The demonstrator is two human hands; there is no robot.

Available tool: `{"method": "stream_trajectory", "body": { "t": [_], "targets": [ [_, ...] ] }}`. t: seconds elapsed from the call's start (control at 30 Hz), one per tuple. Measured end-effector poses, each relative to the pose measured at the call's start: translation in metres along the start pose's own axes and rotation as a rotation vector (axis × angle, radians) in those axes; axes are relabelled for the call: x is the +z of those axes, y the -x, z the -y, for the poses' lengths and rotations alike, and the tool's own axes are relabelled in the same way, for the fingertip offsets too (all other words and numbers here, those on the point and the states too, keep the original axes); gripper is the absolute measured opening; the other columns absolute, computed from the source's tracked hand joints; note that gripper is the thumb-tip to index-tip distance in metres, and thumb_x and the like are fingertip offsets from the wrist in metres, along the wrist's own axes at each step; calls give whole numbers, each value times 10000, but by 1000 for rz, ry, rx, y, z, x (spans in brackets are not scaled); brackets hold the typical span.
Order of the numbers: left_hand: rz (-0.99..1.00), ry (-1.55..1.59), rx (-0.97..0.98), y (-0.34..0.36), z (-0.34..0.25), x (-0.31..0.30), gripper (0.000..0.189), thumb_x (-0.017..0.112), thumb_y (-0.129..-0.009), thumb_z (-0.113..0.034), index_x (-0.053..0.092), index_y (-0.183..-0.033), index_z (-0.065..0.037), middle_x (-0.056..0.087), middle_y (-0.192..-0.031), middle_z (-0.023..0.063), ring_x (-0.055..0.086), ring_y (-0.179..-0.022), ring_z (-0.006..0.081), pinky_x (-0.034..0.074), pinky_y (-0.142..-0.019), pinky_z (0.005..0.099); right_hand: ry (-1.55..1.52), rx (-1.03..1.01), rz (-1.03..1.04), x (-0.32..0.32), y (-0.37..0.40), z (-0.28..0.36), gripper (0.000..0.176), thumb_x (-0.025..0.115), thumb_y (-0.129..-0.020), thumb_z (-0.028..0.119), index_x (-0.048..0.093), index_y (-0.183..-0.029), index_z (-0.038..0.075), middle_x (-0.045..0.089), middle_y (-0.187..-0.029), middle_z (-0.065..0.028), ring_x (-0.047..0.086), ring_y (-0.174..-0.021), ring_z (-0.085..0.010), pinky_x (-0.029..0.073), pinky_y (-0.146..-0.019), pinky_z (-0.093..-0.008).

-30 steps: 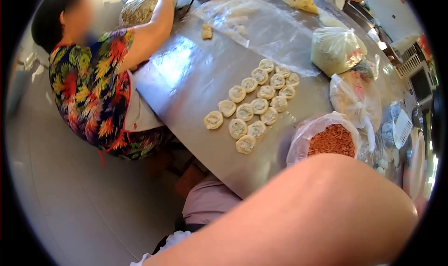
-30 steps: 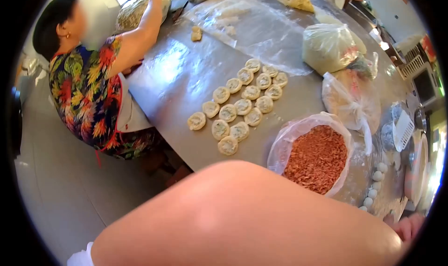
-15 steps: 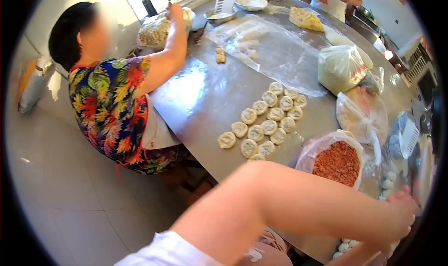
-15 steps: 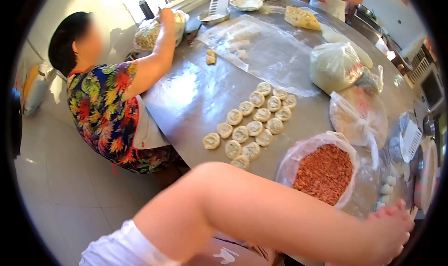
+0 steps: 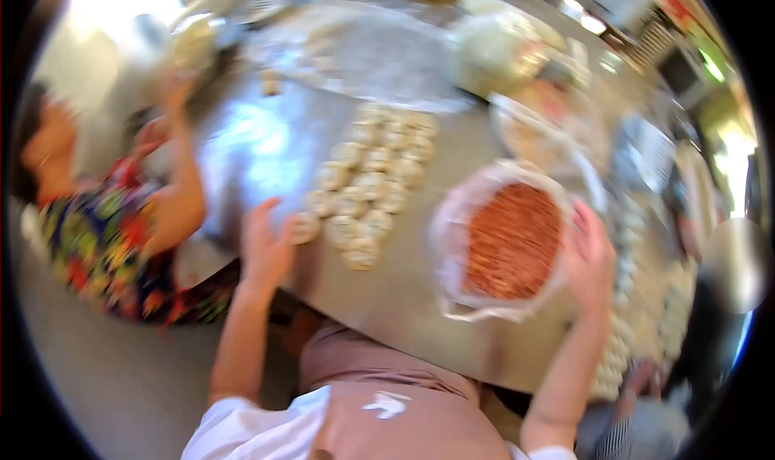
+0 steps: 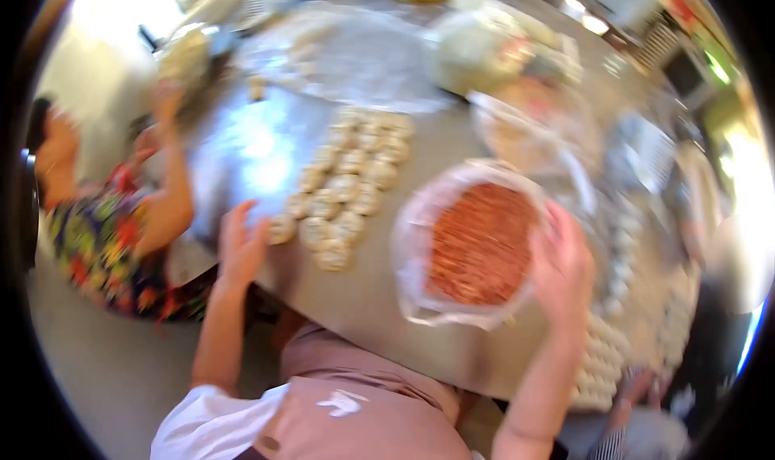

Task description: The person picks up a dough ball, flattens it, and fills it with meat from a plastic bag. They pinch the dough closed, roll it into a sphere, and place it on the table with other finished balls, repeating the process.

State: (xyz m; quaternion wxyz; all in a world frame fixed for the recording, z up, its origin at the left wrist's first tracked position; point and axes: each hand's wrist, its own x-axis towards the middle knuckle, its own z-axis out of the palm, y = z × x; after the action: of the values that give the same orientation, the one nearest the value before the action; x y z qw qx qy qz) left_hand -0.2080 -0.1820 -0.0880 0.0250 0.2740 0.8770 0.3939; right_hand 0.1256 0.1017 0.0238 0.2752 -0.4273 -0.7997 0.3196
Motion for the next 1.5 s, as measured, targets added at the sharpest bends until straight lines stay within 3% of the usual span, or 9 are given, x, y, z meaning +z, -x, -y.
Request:
{"method": "stream_trajectory", "body": {
  "t": [0.5,0.6,0.7,0.8,0.87,0.97,1.13,1.3,1.5],
  "targets": [
    [-48,-112,45,39,25,47,430,423,-1008,-247,449,-1298,69,427,-1346,211,419,-1241,351,332,-1042,414,434,256,-587,-67,-12,-175,356,551,-914,224,540,-1179,-14,557,-1225,-219,541,-1102,-375,452,-908,-432],
    [-45,-184,99,43,21,49,413,424,-1005,-235,456,-1295,57,439,-1330,211,423,-1231,357,338,-1034,416,587,657,-126,-75,-14,-232,366,551,-911,254,563,-1151,-22,576,-1172,-237,557,-1079,-382,454,-900,-436],
    [-76,-211,103,44,18,51,393,439,-995,-224,474,-1277,48,465,-1294,207,440,-1198,362,349,-1016,419,497,595,-50,-82,-4,-232,317,568,-888,254,628,-1048,-13,608,-1066,-250,580,-1023,-398,471,-860,-446],
    [-104,-170,94,42,23,55,389,465,-984,-239,496,-1250,43,514,-1227,200,481,-1141,352,372,-987,417,645,286,-601,-64,4,-253,273,572,-865,251,674,-924,5,647,-921,-229,619,-914,-387,489,-805,-458],
    [-96,-66,20,40,27,59,375,501,-966,-240,516,-1216,39,551,-1160,193,521,-1071,330,397,-951,409,701,346,-267,-71,11,-261,269,564,-862,255,686,-886,16,659,-917,-215,627,-898,-374,493,-797,-455],
    [-108,43,5,43,16,61,331,632,-885,-200,547,-1115,22,590,-1003,137,560,-924,237,452,-829,347,533,545,11,-82,1,-237,302,581,-871,319,678,-916,36,665,-903,-189,647,-861,-321,493,-759,-428],
    [-143,158,-46,52,10,61,285,716,-824,-183,547,-983,-16,594,-899,81,568,-806,179,471,-734,315,266,117,-294,-64,0,-128,299,615,-892,203,620,-1121,11,667,-1002,-140,644,-883,-264,501,-808,-338],
    [-12,872,-363,50,-13,40,274,656,-863,-136,562,-1086,-7,615,-927,69,597,-827,147,493,-748,263,141,-200,182,-8,10,19,253,665,-849,138,635,-1062,5,666,-957,-159,659,-796,-248,515,-742,-309],
    [436,1467,-569,49,-78,0,292,567,-918,-110,544,-1182,12,608,-1009,90,622,-882,168,530,-753,289,432,-429,263,75,-2,7,461,646,-861,268,551,-1208,-21,532,-1250,-251,522,-1151,-380,411,-1000,-419]
  ]
}}
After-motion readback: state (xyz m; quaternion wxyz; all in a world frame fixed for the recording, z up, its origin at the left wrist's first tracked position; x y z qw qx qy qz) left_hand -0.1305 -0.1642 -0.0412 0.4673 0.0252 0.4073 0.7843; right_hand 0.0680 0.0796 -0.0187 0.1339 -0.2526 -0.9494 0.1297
